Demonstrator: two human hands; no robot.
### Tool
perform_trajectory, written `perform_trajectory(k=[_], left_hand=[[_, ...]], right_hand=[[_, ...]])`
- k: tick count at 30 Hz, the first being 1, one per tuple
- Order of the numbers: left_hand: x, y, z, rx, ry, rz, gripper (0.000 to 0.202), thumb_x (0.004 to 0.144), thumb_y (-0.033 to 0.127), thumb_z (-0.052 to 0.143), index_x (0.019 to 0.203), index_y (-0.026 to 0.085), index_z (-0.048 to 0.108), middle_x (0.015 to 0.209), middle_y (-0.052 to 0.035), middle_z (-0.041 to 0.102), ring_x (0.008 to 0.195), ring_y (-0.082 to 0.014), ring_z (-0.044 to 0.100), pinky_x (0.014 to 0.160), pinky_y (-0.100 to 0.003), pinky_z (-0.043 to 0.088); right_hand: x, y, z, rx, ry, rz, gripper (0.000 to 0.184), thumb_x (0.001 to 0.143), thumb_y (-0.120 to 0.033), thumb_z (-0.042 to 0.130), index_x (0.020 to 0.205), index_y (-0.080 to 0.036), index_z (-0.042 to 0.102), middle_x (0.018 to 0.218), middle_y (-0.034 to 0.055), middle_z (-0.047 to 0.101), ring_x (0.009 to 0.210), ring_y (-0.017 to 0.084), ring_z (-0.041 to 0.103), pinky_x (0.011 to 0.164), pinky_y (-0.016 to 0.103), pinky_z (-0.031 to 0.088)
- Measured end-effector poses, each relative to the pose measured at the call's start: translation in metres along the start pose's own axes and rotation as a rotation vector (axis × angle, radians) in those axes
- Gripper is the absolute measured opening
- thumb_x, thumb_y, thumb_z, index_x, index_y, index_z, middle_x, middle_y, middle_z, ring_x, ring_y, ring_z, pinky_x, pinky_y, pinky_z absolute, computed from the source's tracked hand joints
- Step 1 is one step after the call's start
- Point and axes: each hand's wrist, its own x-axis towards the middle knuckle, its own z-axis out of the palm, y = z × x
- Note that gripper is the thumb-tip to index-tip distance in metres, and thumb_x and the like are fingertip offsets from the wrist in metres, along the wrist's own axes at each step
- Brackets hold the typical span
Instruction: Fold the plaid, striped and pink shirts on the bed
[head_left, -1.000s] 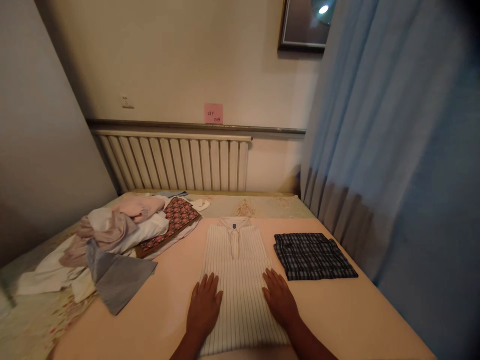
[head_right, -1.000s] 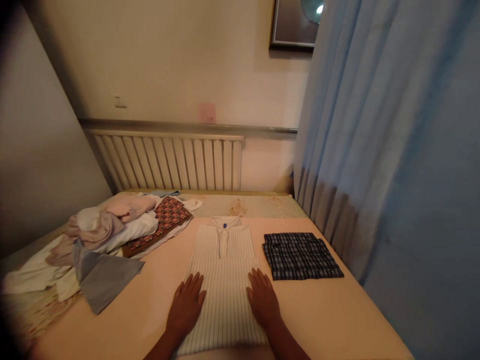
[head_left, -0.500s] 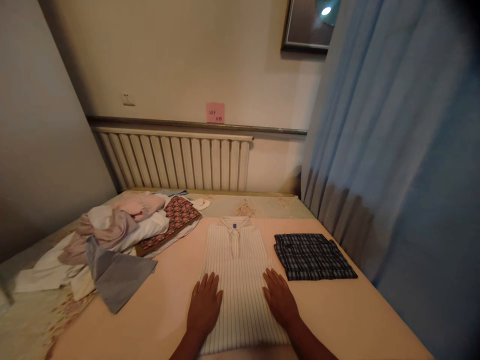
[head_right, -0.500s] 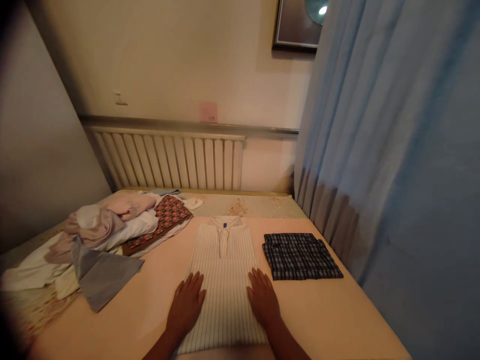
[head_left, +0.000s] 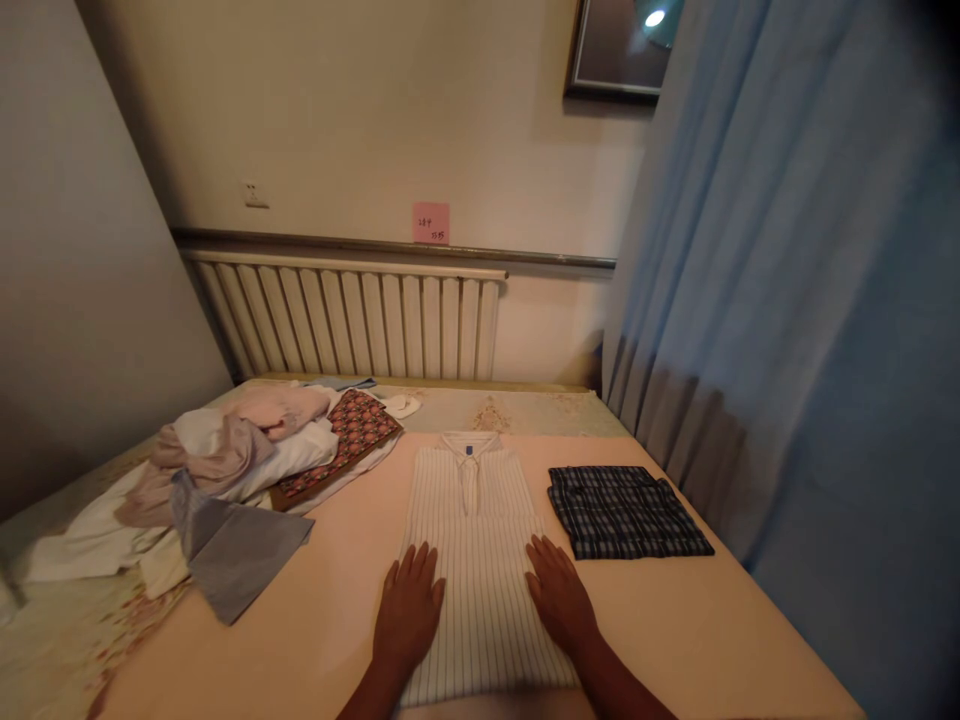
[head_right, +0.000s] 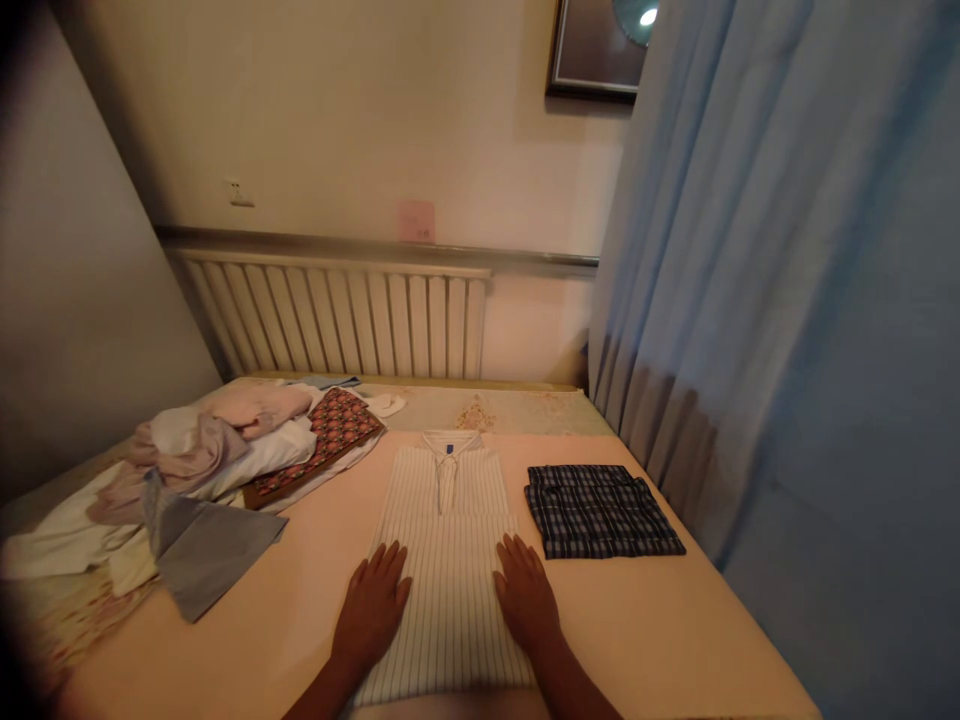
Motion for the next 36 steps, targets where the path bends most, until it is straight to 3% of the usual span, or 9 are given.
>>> perform_trajectory(k=[23, 32, 36], left_hand=[[-0.001, -0.005, 0.009, 0.018, 0.072, 0.033, 0.048, 0.095, 0.038, 0.033, 0.136, 0.021, 0.051, 0.144, -0.0072, 0.049, 0.136, -0.0271, 0.039, 0.11, -0.05, 0.029], [-0.001, -0.002, -0.001, 0.015, 0.006, 0.009, 0.05, 0.095, 0.038, 0.032, 0.138, 0.02, 0.048, 0.146, -0.0065, 0.046, 0.138, -0.0267, 0.036, 0.113, -0.049, 0.026], [-0.01, -0.004, -0.003, 0.018, -0.031, -0.009, 0.05, 0.094, 0.037, 0.033, 0.139, 0.02, 0.048, 0.148, -0.0071, 0.044, 0.139, -0.0272, 0.034, 0.113, -0.05, 0.025]], right_hand=[[-0.001, 0.001, 0.002, 0.009, -0.02, 0.008, 0.043, 0.095, -0.028, 0.038, 0.135, -0.017, 0.051, 0.143, 0.0072, 0.049, 0.137, 0.023, 0.038, 0.113, 0.044, 0.033], [0.002, 0.002, 0.0, 0.042, -0.083, 0.042, 0.043, 0.093, -0.028, 0.041, 0.133, -0.017, 0.054, 0.143, 0.0074, 0.049, 0.136, 0.023, 0.039, 0.113, 0.045, 0.032], [-0.004, 0.003, -0.012, 0.082, -0.154, 0.101, 0.044, 0.091, -0.033, 0.046, 0.131, -0.019, 0.056, 0.141, 0.0076, 0.05, 0.135, 0.026, 0.041, 0.11, 0.045, 0.036]])
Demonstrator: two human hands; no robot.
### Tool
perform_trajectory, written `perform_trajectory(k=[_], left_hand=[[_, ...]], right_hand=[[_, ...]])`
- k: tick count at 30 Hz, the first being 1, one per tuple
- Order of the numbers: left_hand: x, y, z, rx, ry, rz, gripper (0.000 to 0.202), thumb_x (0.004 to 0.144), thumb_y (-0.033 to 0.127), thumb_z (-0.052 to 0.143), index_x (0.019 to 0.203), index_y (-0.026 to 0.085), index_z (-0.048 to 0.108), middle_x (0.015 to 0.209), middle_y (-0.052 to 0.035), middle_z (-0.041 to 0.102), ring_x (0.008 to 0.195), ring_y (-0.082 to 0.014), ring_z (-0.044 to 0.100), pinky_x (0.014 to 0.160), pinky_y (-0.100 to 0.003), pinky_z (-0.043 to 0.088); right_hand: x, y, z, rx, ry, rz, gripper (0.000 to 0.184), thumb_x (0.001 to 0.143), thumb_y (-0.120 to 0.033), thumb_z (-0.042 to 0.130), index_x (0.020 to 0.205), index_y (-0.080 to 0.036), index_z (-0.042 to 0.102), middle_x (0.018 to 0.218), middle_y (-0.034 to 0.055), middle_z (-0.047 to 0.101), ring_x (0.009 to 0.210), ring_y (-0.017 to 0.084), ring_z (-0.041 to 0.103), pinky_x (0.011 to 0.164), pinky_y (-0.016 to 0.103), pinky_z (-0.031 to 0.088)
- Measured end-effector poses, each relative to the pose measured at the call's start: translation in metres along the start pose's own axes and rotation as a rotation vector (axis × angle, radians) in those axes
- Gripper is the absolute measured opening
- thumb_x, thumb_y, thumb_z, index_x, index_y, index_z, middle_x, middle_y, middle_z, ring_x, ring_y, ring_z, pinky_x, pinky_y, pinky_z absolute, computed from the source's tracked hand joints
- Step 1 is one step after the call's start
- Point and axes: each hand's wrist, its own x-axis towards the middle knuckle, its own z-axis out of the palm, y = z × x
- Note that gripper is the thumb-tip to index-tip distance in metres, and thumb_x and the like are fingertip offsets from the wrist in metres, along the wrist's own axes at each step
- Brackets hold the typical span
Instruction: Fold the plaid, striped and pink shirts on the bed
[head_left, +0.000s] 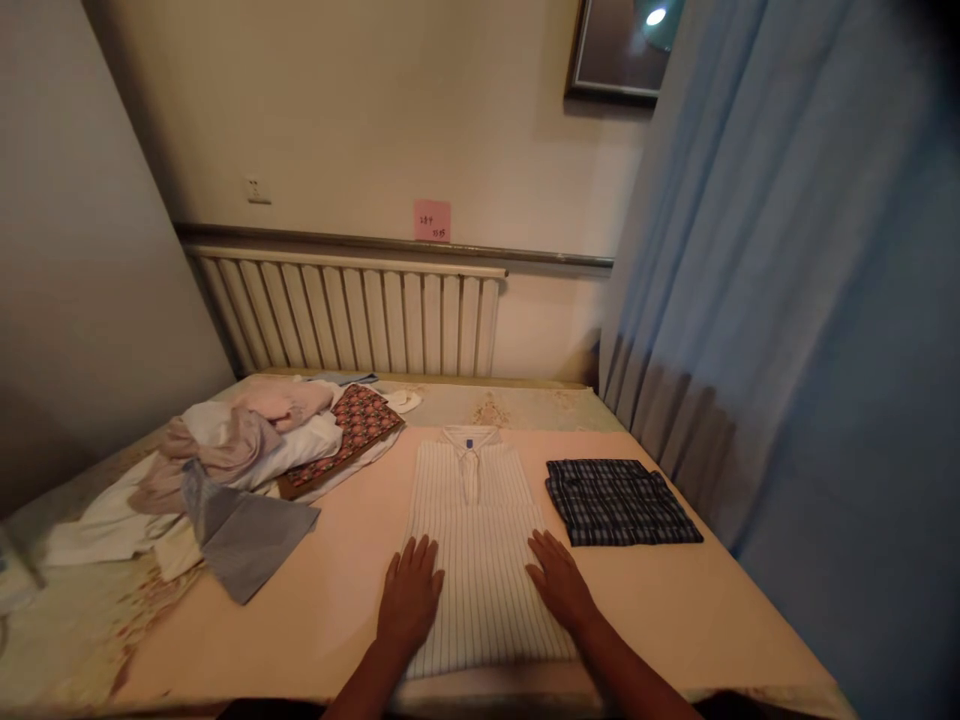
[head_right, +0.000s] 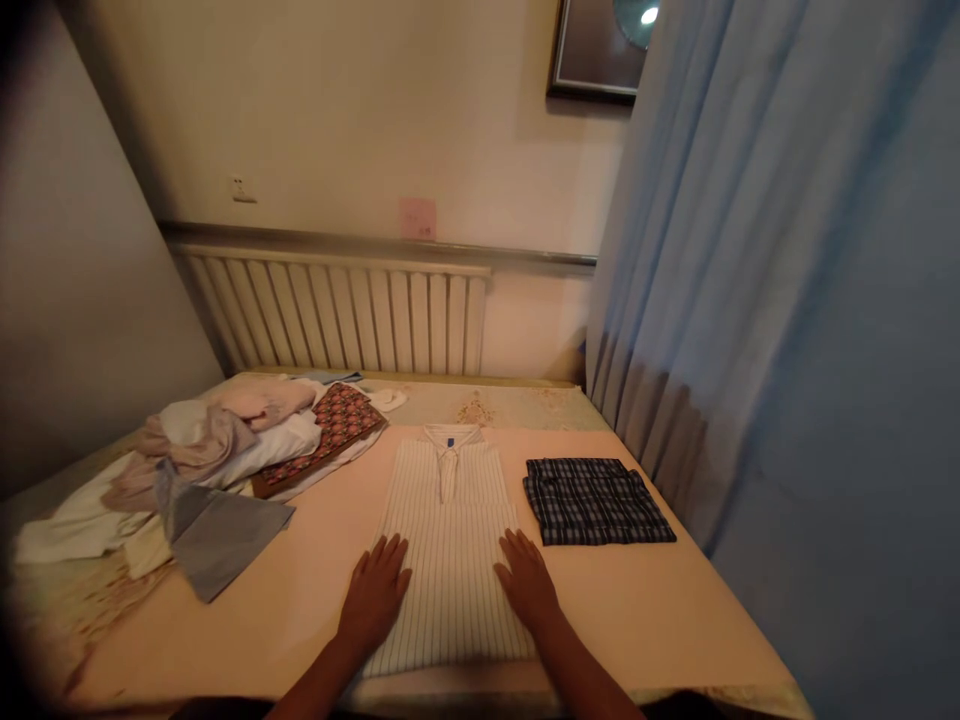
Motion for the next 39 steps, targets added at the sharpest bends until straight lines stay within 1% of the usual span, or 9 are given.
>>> perform_trajectory(k=[2, 5, 8, 11, 17, 26, 31, 34, 39], left_hand=[[-0.007, 0.007, -0.002, 0.023, 0.004, -0.031, 0.049, 0.093, 0.034, 0.034, 0.137, 0.019, 0.05, 0.147, -0.0096, 0.045, 0.139, -0.0295, 0.033, 0.112, -0.053, 0.025], [-0.017, 0.033, 0.0, 0.046, 0.062, -0.027, 0.046, 0.091, 0.028, 0.037, 0.133, 0.017, 0.054, 0.146, -0.0107, 0.046, 0.14, -0.0315, 0.031, 0.112, -0.055, 0.023], [-0.027, 0.064, 0.009, 0.024, 0.12, 0.062, 0.045, 0.092, 0.026, 0.037, 0.133, 0.02, 0.054, 0.147, -0.008, 0.046, 0.139, -0.0292, 0.033, 0.112, -0.052, 0.027], [-0.038, 0.077, 0.022, 0.023, 0.143, 0.15, 0.045, 0.091, 0.027, 0.04, 0.134, 0.022, 0.053, 0.146, -0.0072, 0.047, 0.137, -0.0282, 0.038, 0.109, -0.051, 0.034], [-0.047, 0.06, 0.02, 0.029, 0.177, 0.279, 0.05, 0.092, 0.032, 0.041, 0.142, 0.025, 0.042, 0.15, -0.0042, 0.041, 0.138, -0.0275, 0.035, 0.108, -0.049, 0.036], [-0.054, 0.033, 0.01, 0.024, 0.164, 0.221, 0.051, 0.094, 0.038, 0.038, 0.143, 0.023, 0.04, 0.15, -0.0047, 0.041, 0.14, -0.0267, 0.032, 0.112, -0.048, 0.03], [-0.059, 0.015, 0.011, 0.049, 0.143, 0.161, 0.05, 0.094, 0.039, 0.038, 0.14, 0.022, 0.045, 0.149, -0.0043, 0.042, 0.139, -0.0287, 0.034, 0.111, -0.049, 0.032], [-0.06, 0.013, 0.011, 0.062, 0.147, 0.16, 0.05, 0.094, 0.039, 0.037, 0.141, 0.021, 0.045, 0.149, -0.0038, 0.042, 0.139, -0.0292, 0.034, 0.11, -0.048, 0.033], [-0.061, 0.012, 0.008, 0.071, 0.154, 0.18, 0.051, 0.094, 0.039, 0.038, 0.141, 0.022, 0.044, 0.149, -0.0042, 0.043, 0.139, -0.0296, 0.034, 0.11, -0.049, 0.033]], right_hand=[[-0.009, -0.005, -0.007, -0.005, -0.002, 0.012, 0.044, 0.091, -0.035, 0.046, 0.131, -0.02, 0.056, 0.141, 0.0077, 0.051, 0.136, 0.028, 0.038, 0.11, 0.049, 0.035], [-0.023, -0.022, -0.011, -0.039, 0.064, -0.033, 0.043, 0.093, -0.03, 0.042, 0.132, -0.02, 0.055, 0.141, 0.0084, 0.05, 0.138, 0.029, 0.036, 0.111, 0.052, 0.031], [-0.037, -0.049, 0.0, -0.057, 0.145, -0.155, 0.043, 0.093, -0.023, 0.04, 0.134, -0.018, 0.052, 0.141, 0.0094, 0.05, 0.137, 0.026, 0.038, 0.112, 0.049, 0.031], [-0.049, -0.071, 0.016, -0.05, 0.182, -0.248, 0.04, 0.091, -0.022, 0.044, 0.129, -0.02, 0.056, 0.136, 0.008, 0.056, 0.132, 0.025, 0.045, 0.109, 0.046, 0.035], [-0.061, -0.082, 0.014, -0.036, 0.161, -0.245, 0.044, 0.091, -0.026, 0.048, 0.135, -0.025, 0.05, 0.141, 0.0043, 0.051, 0.136, 0.023, 0.039, 0.114, 0.044, 0.027], [-0.073, -0.054, -0.002, -0.111, 0.127, -0.202, 0.05, 0.092, -0.025, 0.043, 0.142, -0.021, 0.041, 0.148, 0.0061, 0.042, 0.139, 0.025, 0.034, 0.112, 0.046, 0.03], [-0.08, -0.038, 0.005, -0.106, 0.175, -0.063, 0.044, 0.095, -0.031, 0.04, 0.135, -0.017, 0.049, 0.14, 0.0112, 0.052, 0.133, 0.028, 0.043, 0.109, 0.049, 0.034], [-0.077, -0.05, 0.008, -0.121, 0.212, -0.007, 0.045, 0.094, -0.035, 0.043, 0.133, -0.014, 0.052, 0.139, 0.0145, 0.052, 0.134, 0.033, 0.041, 0.109, 0.054, 0.032], [-0.072, -0.083, 0.011, -0.074, 0.18, -0.213, 0.049, 0.09, -0.031, 0.051, 0.137, -0.019, 0.048, 0.144, 0.0103, 0.048, 0.135, 0.03, 0.04, 0.11, 0.05, 0.032]])
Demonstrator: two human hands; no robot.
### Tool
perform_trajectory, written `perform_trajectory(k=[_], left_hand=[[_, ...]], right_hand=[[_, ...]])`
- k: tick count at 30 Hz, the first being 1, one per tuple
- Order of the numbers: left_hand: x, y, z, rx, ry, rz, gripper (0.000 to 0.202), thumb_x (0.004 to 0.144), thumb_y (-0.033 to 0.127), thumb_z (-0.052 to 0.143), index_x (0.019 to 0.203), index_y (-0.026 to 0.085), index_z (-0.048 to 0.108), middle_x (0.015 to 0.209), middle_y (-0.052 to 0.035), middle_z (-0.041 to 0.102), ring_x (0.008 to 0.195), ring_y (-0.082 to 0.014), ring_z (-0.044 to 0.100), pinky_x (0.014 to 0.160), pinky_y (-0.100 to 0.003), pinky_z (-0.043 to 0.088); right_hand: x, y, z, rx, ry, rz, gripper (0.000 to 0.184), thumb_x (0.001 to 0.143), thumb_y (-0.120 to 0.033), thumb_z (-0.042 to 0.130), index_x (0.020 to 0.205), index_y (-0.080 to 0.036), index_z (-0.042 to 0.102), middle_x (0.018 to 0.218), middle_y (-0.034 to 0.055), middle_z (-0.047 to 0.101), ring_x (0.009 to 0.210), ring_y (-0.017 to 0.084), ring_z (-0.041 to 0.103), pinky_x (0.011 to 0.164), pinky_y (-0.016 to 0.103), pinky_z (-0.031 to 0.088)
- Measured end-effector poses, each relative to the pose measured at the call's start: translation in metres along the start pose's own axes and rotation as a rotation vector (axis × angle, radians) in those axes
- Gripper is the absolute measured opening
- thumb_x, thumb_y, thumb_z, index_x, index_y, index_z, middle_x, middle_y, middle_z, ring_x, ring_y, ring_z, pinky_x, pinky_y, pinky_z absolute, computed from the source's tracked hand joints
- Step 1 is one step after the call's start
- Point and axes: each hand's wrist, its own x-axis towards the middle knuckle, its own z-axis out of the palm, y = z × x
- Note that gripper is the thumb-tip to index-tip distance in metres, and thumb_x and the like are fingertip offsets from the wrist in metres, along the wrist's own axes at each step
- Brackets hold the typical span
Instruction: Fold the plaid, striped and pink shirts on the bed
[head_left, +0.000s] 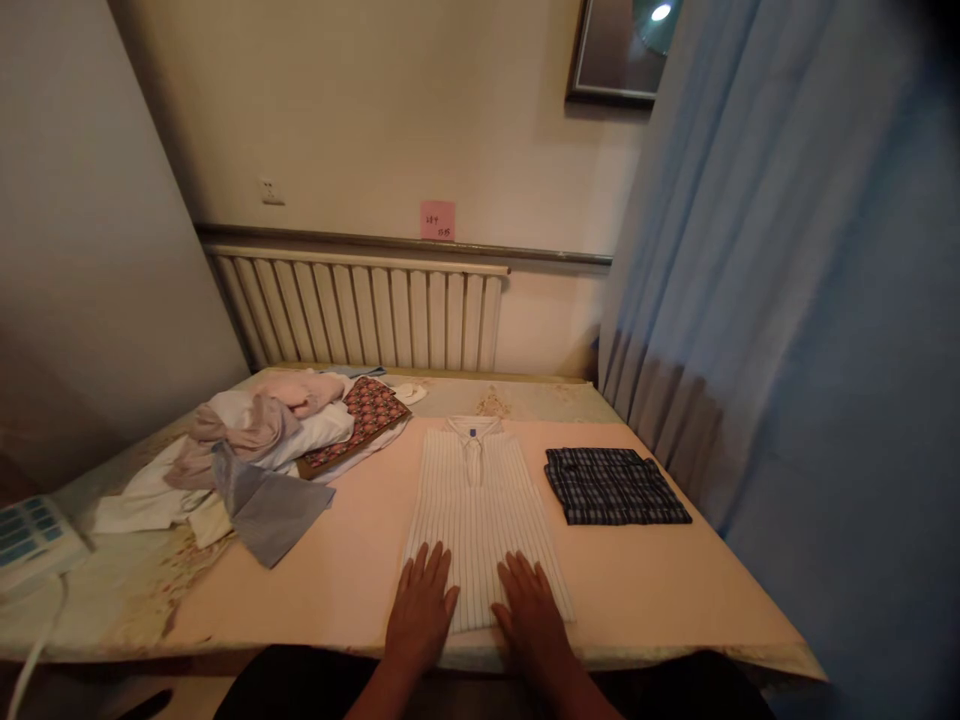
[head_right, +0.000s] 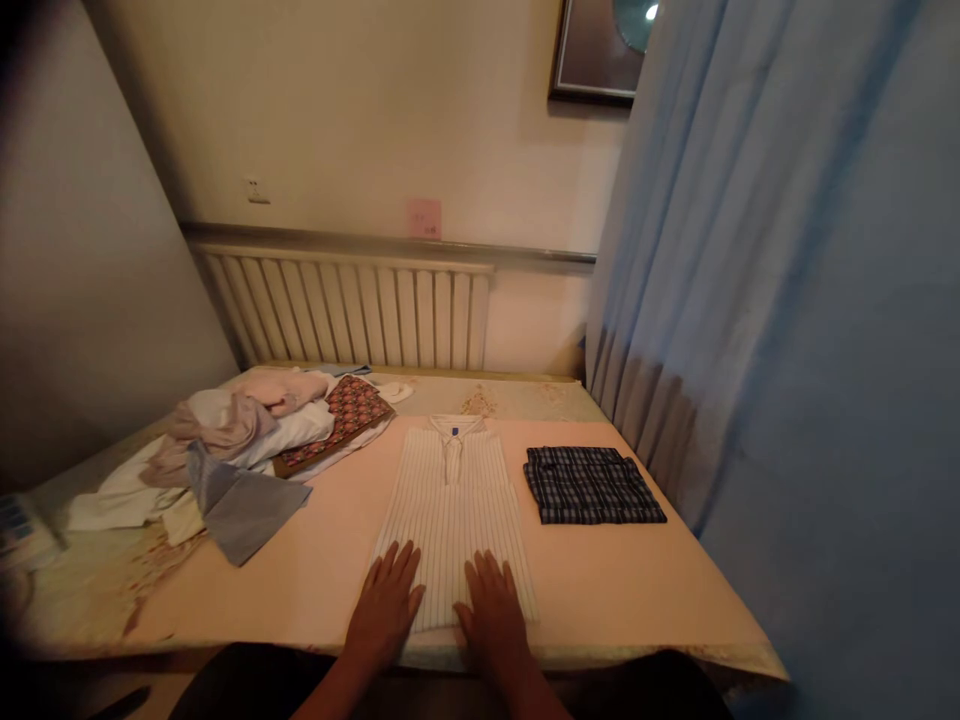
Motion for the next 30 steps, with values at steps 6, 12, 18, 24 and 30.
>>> perform_trajectory(k=[6, 12, 18, 24, 30], left_hand=[[-0.004, -0.005, 0.0, -0.009, 0.004, 0.032, 0.05, 0.094, 0.037, 0.039, 0.142, 0.025, 0.042, 0.15, -0.0038, 0.041, 0.14, -0.0277, 0.033, 0.11, -0.047, 0.033], [-0.014, -0.016, -0.006, -0.005, 0.0, 0.102, 0.053, 0.093, 0.038, 0.042, 0.145, 0.027, 0.037, 0.152, -0.0019, 0.037, 0.141, -0.0262, 0.031, 0.11, -0.044, 0.035], [-0.028, -0.037, -0.02, -0.034, -0.016, 0.263, 0.068, 0.087, 0.041, 0.055, 0.148, 0.03, 0.029, 0.155, -0.0027, 0.03, 0.143, -0.0261, 0.027, 0.111, -0.041, 0.037], [-0.041, -0.051, -0.003, -0.02, 0.059, 0.252, 0.052, 0.085, 0.022, 0.053, 0.137, 0.024, 0.048, 0.145, -0.0084, 0.047, 0.133, -0.0246, 0.045, 0.106, -0.038, 0.045], [-0.045, -0.058, 0.0, -0.113, 0.076, 0.185, 0.062, 0.079, 0.0, 0.035, 0.132, 0.027, 0.054, 0.139, -0.0027, 0.055, 0.129, -0.016, 0.05, 0.107, -0.034, 0.044]], right_hand=[[-0.009, 0.009, -0.007, 0.084, -0.118, -0.081, 0.06, 0.083, -0.027, 0.059, 0.141, -0.024, 0.042, 0.149, 0.0064, 0.041, 0.138, 0.026, 0.035, 0.112, 0.047, 0.032], [-0.032, 0.043, -0.012, 0.068, -0.139, -0.084, 0.06, 0.083, -0.024, 0.056, 0.141, -0.022, 0.043, 0.146, 0.0066, 0.045, 0.135, 0.024, 0.041, 0.111, 0.042, 0.038], [-0.044, 0.067, -0.008, 0.024, -0.087, -0.12, 0.059, 0.077, -0.005, 0.045, 0.133, -0.022, 0.054, 0.135, 0.006, 0.057, 0.125, 0.02, 0.053, 0.105, 0.036, 0.046], [-0.04, 0.073, -0.007, 0.043, -0.107, -0.086, 0.058, 0.076, -0.005, 0.044, 0.129, -0.025, 0.058, 0.132, 0.004, 0.059, 0.12, 0.02, 0.057, 0.1, 0.036, 0.049], [-0.035, 0.082, -0.009, 0.037, -0.009, -0.046, 0.064, 0.066, 0.0, 0.037, 0.12, -0.021, 0.065, 0.126, 0.0034, 0.063, 0.117, 0.019, 0.06, 0.099, 0.037, 0.05]])
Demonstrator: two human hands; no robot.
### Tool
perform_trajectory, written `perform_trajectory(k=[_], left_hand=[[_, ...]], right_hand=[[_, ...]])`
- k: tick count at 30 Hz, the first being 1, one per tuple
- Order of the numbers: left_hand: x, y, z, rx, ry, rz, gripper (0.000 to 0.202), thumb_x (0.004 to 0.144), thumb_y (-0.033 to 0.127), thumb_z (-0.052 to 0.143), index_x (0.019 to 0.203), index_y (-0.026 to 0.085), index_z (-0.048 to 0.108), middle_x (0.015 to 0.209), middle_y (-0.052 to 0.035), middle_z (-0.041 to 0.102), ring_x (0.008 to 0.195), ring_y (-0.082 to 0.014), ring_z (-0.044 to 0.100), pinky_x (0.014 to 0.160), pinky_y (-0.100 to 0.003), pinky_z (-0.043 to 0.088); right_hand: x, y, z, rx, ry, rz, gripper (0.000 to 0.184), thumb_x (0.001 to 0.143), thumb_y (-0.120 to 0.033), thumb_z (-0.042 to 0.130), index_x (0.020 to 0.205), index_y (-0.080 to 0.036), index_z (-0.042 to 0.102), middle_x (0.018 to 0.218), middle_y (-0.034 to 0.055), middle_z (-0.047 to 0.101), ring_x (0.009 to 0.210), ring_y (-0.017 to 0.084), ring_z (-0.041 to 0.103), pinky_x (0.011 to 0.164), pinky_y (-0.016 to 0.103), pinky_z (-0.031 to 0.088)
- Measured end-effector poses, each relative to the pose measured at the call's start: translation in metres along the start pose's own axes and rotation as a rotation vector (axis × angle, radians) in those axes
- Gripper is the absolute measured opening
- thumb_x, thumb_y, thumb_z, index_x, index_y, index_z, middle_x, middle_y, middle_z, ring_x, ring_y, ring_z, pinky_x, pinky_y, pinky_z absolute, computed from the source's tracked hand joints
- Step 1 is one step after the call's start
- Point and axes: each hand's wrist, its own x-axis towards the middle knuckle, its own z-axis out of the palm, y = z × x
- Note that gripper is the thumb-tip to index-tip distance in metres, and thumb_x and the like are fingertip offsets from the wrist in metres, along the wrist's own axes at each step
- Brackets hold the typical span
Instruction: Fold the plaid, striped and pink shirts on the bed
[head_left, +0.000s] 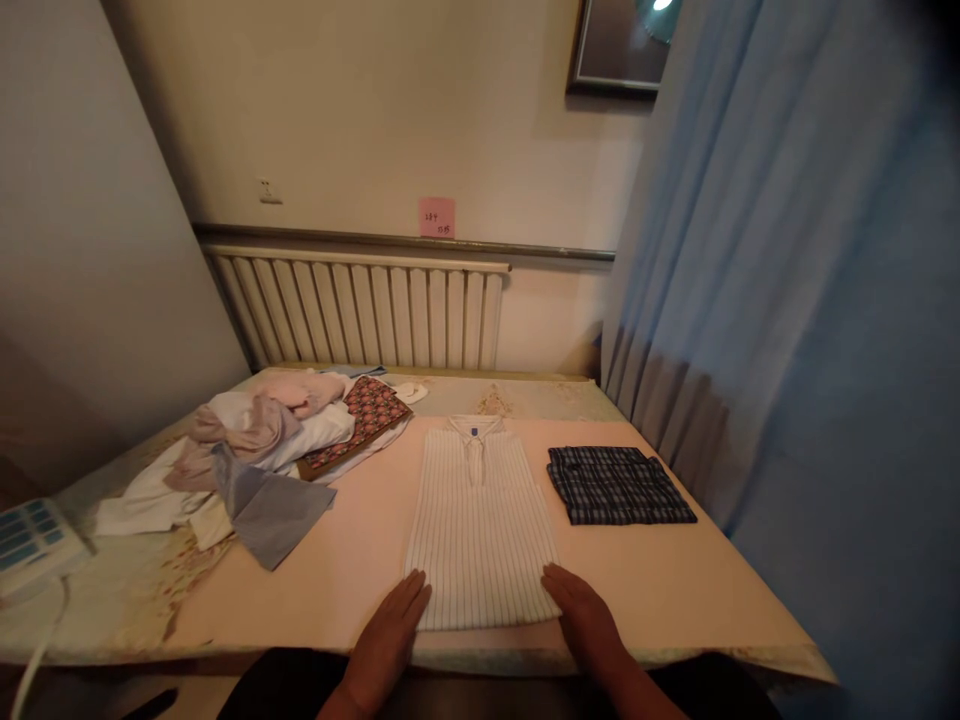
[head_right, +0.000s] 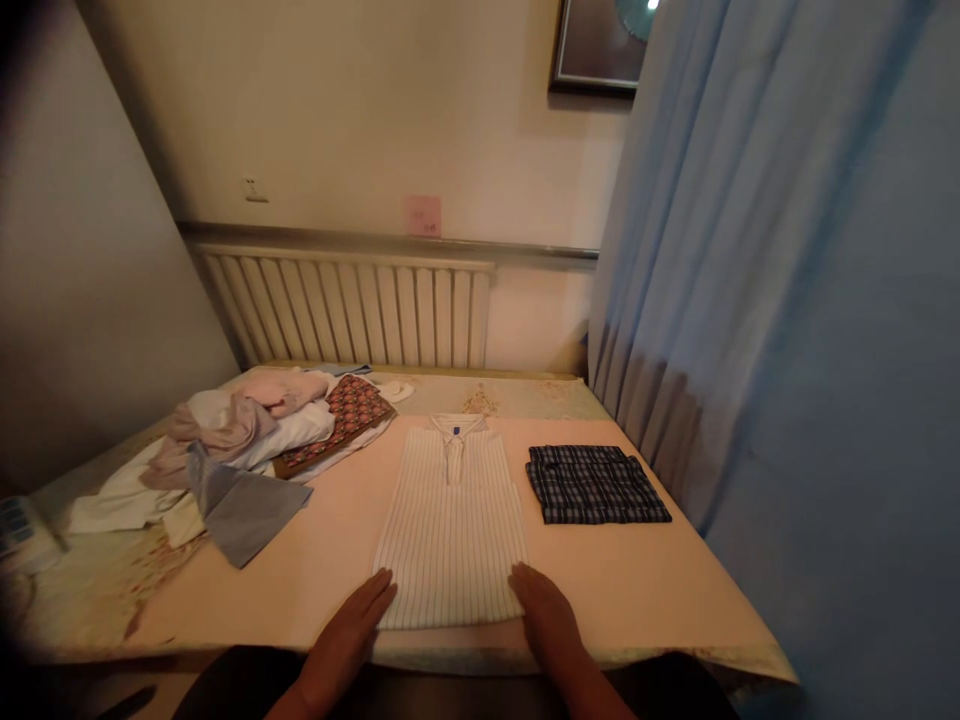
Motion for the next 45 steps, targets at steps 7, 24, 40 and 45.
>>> perform_trajectory(k=[7, 24, 40, 45], left_hand=[[0.002, -0.005, -0.012, -0.142, 0.075, -0.097, 0.05, 0.088, 0.01, 0.033, 0.123, 0.029, 0.062, 0.13, 0.0001, 0.062, 0.121, -0.0147, 0.057, 0.103, -0.032, 0.048], [-0.024, 0.047, -0.15, -0.232, 0.338, 0.004, 0.041, 0.082, 0.011, 0.049, 0.121, 0.024, 0.056, 0.104, -0.0052, 0.073, 0.096, -0.0173, 0.069, 0.082, -0.025, 0.057], [0.122, 0.004, -0.123, -0.482, 0.293, -0.511, 0.023, 0.091, 0.036, 0.044, 0.089, 0.022, 0.062, 0.082, 0.0011, 0.07, 0.078, -0.0147, 0.066, 0.069, -0.023, 0.049], [0.192, -0.043, -0.057, -0.487, 0.0, -0.697, 0.025, 0.091, 0.038, 0.04, 0.086, 0.023, 0.058, 0.079, 0.0014, 0.067, 0.078, -0.0154, 0.063, 0.071, -0.024, 0.044]], right_hand=[[0.01, -0.002, -0.031, 0.087, 0.017, 0.067, 0.061, 0.064, -0.005, 0.038, 0.114, -0.022, 0.069, 0.117, 0.003, 0.069, 0.107, 0.02, 0.065, 0.094, 0.038, 0.054], [-0.025, -0.06, -0.159, 0.222, 0.351, 0.021, 0.032, 0.086, -0.022, 0.047, 0.114, -0.023, 0.062, 0.101, 0.0047, 0.072, 0.092, 0.02, 0.069, 0.079, 0.03, 0.058], [0.111, -0.025, -0.129, 0.488, 0.37, 0.562, 0.024, 0.087, -0.034, 0.049, 0.091, -0.019, 0.068, 0.083, 0.0036, 0.071, 0.074, 0.017, 0.066, 0.066, 0.024, 0.049], [0.173, 0.022, -0.055, 0.443, 0.134, 0.702, 0.03, 0.088, -0.036, 0.042, 0.086, -0.018, 0.066, 0.073, 0.0034, 0.068, 0.068, 0.017, 0.06, 0.062, 0.024, 0.042]])
